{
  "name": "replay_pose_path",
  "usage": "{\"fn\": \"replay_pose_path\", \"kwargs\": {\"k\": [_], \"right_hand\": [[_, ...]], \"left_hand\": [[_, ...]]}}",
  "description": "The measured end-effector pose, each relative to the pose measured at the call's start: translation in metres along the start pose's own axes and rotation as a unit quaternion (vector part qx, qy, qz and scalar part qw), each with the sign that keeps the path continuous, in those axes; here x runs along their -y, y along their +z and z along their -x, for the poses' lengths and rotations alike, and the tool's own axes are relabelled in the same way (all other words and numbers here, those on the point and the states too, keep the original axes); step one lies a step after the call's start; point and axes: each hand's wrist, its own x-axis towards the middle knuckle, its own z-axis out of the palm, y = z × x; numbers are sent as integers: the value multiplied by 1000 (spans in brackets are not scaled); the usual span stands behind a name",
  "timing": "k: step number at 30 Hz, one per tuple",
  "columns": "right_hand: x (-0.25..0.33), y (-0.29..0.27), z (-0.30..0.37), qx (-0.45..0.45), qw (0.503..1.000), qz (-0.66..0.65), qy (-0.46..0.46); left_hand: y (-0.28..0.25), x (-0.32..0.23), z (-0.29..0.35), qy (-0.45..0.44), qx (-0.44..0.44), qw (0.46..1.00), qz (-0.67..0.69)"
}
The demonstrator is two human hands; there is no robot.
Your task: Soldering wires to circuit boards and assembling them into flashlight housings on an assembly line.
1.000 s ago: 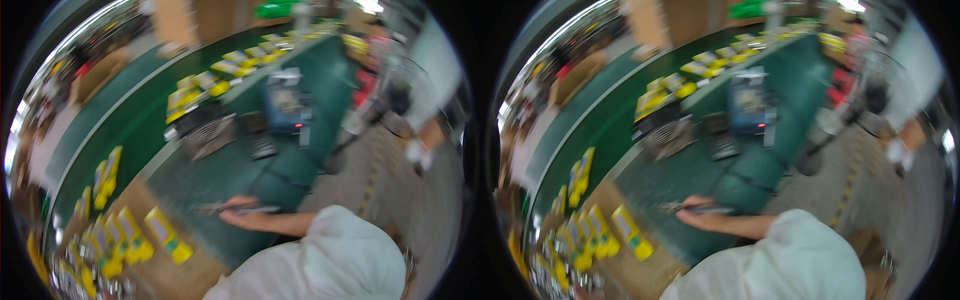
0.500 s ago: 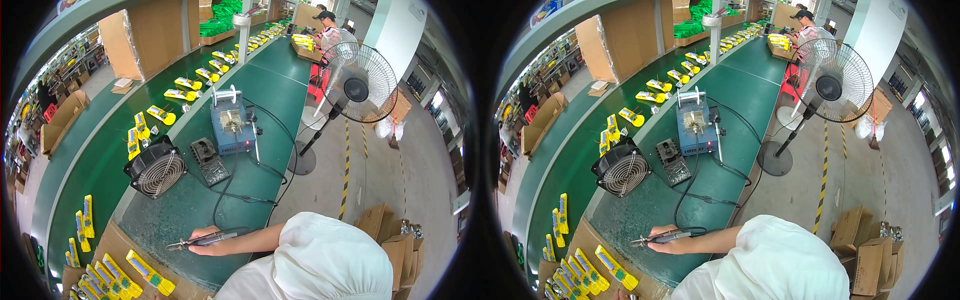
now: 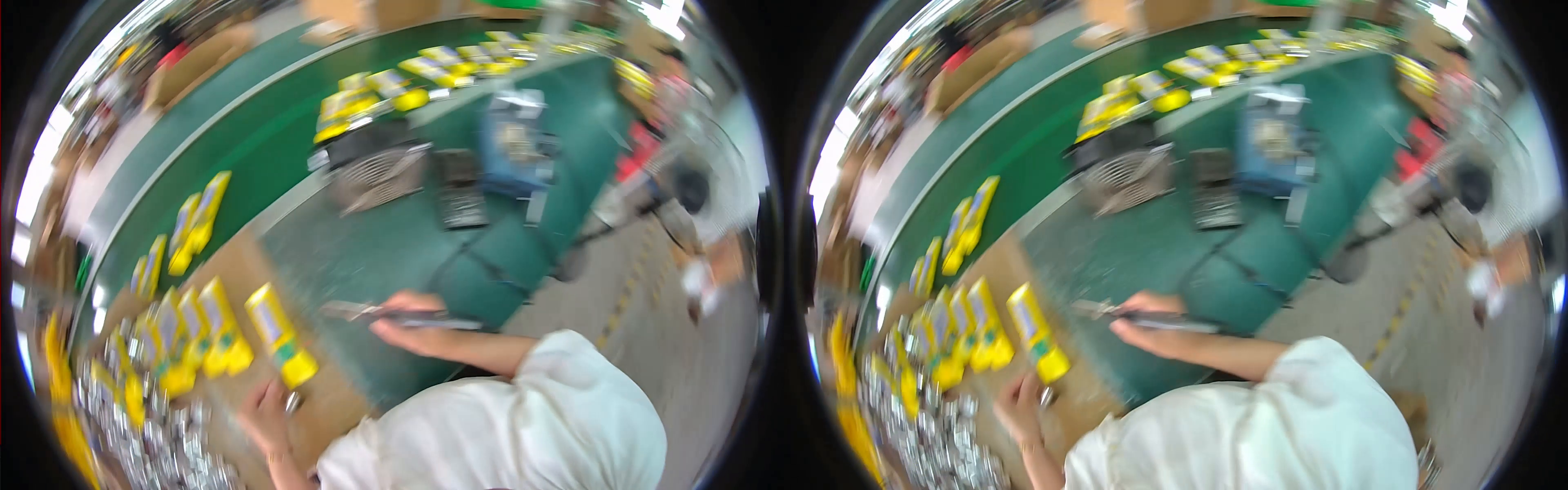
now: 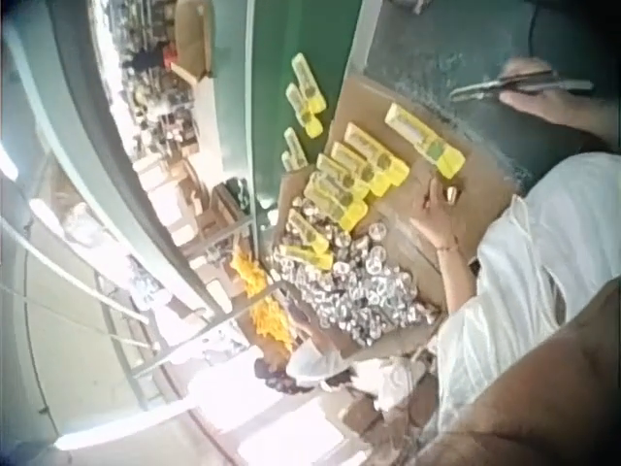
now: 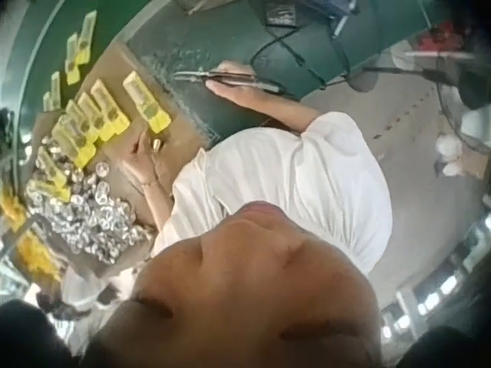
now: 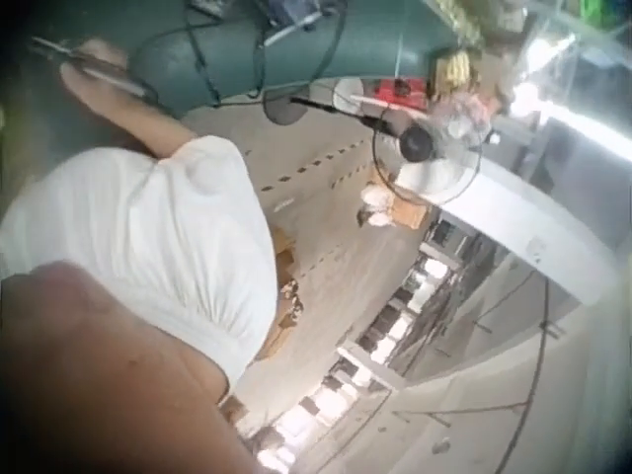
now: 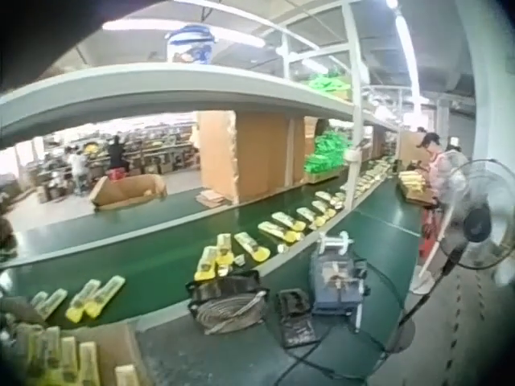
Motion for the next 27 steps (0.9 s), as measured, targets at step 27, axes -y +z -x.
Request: {"fn": "replay_pose_path", "kwargs": {"k": [27], "right_hand": [[6, 52, -12, 145, 987, 26, -67]], "left_hand": [[31, 17, -16, 21, 13, 991, 135]]}}
